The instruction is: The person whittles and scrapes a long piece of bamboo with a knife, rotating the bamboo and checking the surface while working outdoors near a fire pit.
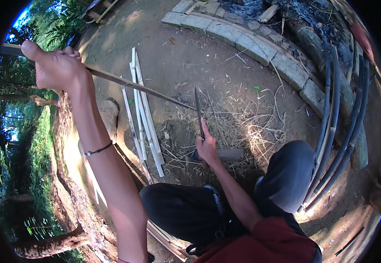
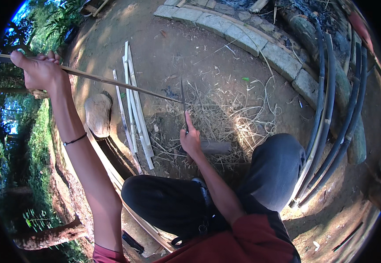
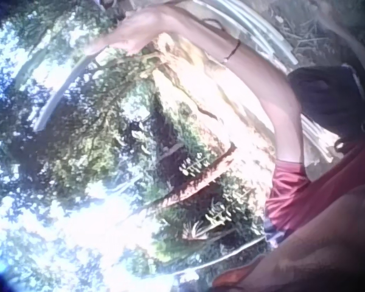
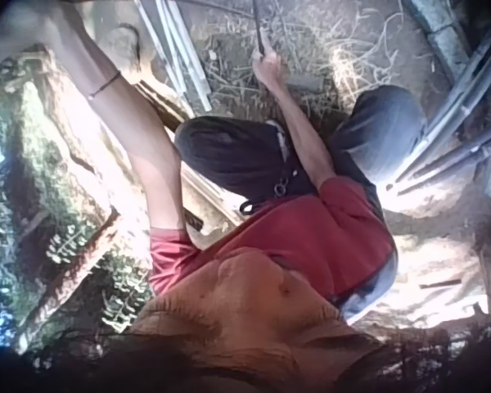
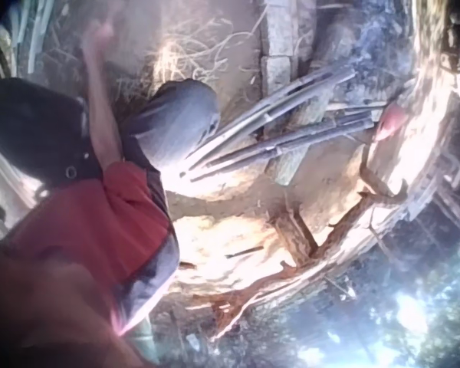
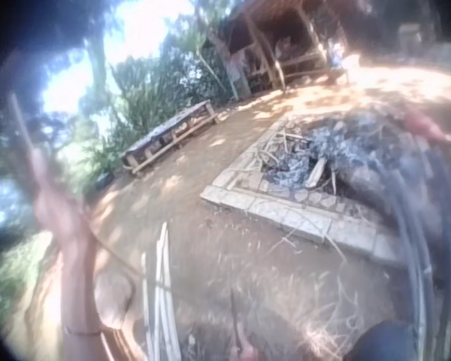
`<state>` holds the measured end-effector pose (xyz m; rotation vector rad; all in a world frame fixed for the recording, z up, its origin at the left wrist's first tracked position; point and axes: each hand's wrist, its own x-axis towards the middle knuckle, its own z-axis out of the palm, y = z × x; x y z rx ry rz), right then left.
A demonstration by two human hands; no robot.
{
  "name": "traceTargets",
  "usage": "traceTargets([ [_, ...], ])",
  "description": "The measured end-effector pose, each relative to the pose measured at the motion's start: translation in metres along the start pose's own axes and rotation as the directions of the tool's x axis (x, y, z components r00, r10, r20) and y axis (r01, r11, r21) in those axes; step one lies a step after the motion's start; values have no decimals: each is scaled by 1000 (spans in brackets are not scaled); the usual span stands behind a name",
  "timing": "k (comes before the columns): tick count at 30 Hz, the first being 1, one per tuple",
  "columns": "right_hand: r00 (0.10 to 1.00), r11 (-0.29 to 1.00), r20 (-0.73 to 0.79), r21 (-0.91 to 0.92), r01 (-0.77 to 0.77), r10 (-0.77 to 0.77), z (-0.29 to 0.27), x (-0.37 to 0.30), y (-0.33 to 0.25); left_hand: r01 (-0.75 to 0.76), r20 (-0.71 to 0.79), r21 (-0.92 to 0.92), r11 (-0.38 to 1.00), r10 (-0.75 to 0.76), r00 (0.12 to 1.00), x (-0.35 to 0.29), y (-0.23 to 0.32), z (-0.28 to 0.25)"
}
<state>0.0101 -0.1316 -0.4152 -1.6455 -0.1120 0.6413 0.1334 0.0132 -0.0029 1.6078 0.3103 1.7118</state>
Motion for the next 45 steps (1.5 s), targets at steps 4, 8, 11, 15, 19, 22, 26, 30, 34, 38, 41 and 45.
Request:
traceTargets([
  [4, 997, 993, -46, -103, -60, 56, 2, 11, 28, -7, -69, 31, 999, 9, 998, 2, 2, 3],
  [8, 999, 999, 15, 6, -46, 46, -4, 3, 0, -51, -96, 48, 998, 55, 994, -2, 0, 1],
  [11, 999, 988, -31, -154, 20, -25, 0, 3, 6, -63, -125, 33, 997, 67, 990, 1, 3, 2],
  [15, 994, 993, -39, -54, -101, 99, 2, 14, 36, -123, -156, 94, 988, 136, 978, 9, -5, 2],
  [19, 998, 997, 4, -49, -63, 64, 0, 4, 1, -158, -141, 87, 984, 169, 975, 0, 0, 5],
  [22, 999, 999, 30, -23, -41, 41, -2, -3, -26, -133, -190, 120, 984, 155, 970, 1, 3, 4],
  [26, 996, 993, -71, -103, -52, 44, 6, 17, 30, -116, -183, 147, 982, 142, 973, -1, 5, 9],
  [30, 993, 995, -55, 27, -98, 99, 5, 17, 26, -116, -164, 142, 983, 139, 977, -4, 5, 12],
  [34, 1000, 994, -15, 109, 24, -23, 1, 4, -21, -124, -173, 123, 985, 144, 974, -1, 2, 7],
  [38, 998, 998, -16, 14, -57, 57, 1, 22, 17, -141, -180, 150, 978, 168, 969, 5, -4, 6],
  [41, 997, 999, -64, 31, -34, 36, -4, 36, 63, -113, -142, 112, 987, 129, 981, 3, -6, 15],
  [45, 984, 934, 102, 312, -172, 147, -15, 18, 16, -19, -41, 2, 1000, 19, 999, 14, -3, -11],
])
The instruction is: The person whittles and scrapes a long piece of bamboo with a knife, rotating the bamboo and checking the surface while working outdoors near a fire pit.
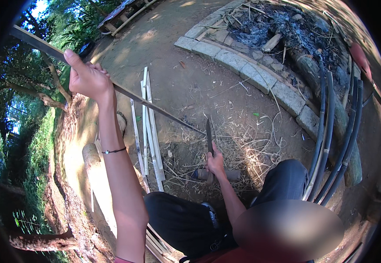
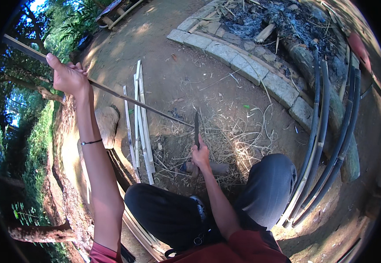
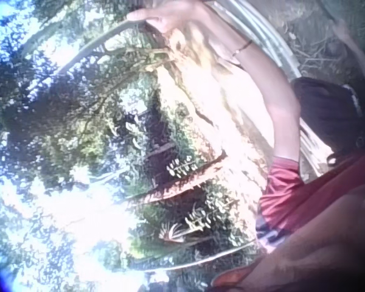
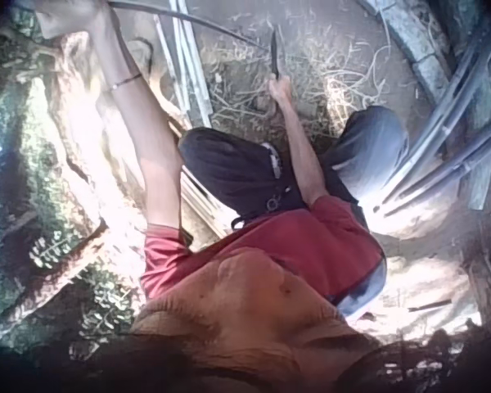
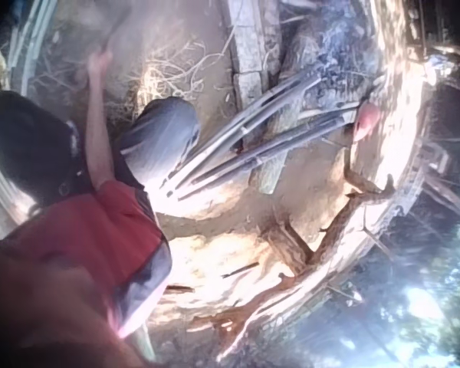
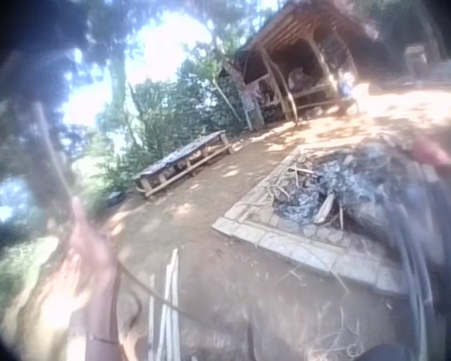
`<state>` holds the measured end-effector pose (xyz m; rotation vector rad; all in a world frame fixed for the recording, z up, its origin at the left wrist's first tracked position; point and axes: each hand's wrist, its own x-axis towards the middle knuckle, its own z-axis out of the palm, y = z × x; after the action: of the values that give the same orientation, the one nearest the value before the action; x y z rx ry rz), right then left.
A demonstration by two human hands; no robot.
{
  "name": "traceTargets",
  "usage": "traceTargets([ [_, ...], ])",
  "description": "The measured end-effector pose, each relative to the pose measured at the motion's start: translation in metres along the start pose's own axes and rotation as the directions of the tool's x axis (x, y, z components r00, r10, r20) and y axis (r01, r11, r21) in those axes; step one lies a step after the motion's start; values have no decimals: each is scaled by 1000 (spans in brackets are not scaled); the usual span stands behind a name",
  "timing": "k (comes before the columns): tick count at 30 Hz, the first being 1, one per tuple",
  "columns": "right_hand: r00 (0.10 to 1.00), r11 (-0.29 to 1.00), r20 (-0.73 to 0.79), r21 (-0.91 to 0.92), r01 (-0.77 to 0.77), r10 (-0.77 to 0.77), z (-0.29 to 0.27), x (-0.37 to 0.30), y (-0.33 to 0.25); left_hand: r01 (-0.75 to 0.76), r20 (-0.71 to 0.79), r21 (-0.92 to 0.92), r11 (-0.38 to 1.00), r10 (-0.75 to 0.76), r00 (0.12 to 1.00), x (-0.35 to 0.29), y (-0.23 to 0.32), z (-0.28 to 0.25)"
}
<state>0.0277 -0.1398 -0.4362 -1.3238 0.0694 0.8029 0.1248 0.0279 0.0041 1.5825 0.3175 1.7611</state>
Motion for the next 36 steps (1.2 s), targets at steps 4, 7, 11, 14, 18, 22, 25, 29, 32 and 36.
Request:
traceTargets([
  [4, 1000, 989, 7, 148, -17, 16, -27, -24, -54, 52, -34, -50, 997, -54, 998, 8, 26, -46],
  [7, 999, 994, -33, 110, -5, 9, -60, -42, -86, 35, -55, -13, 999, -36, 998, 11, 71, -76],
  [11, 997, 997, -64, 71, 37, -32, -71, -73, -117, 18, -46, 32, 999, -17, 999, 13, 99, -107],
  [14, 994, 950, 19, 291, -112, 111, -77, -85, -117, 2, -46, 64, 998, 1, 999, 6, 103, -125],
  [18, 989, 915, 43, 376, -145, 139, -65, -93, -86, 49, -142, 139, 989, -29, 989, -10, 85, -133],
  [22, 967, 953, 49, 165, -256, 251, -49, -101, -42, -5, -147, 204, 979, 36, 988, -13, 63, -143],
  [25, 945, 942, 109, 102, -320, 309, -25, -113, -34, 28, -157, 192, 981, 3, 988, -9, 62, -149],
  [29, 963, 980, 244, -184, -74, 118, 17, -127, -50, 73, 6, 116, 991, -74, 997, -6, 59, -160],
  [32, 906, 870, 264, -287, 400, -329, 52, -119, -35, 95, 103, 101, 990, -105, 989, -4, 56, -162],
  [36, 918, 778, 290, -495, 387, -272, 77, -116, -51, 59, 94, 79, 995, -67, 993, 12, 39, -183],
])
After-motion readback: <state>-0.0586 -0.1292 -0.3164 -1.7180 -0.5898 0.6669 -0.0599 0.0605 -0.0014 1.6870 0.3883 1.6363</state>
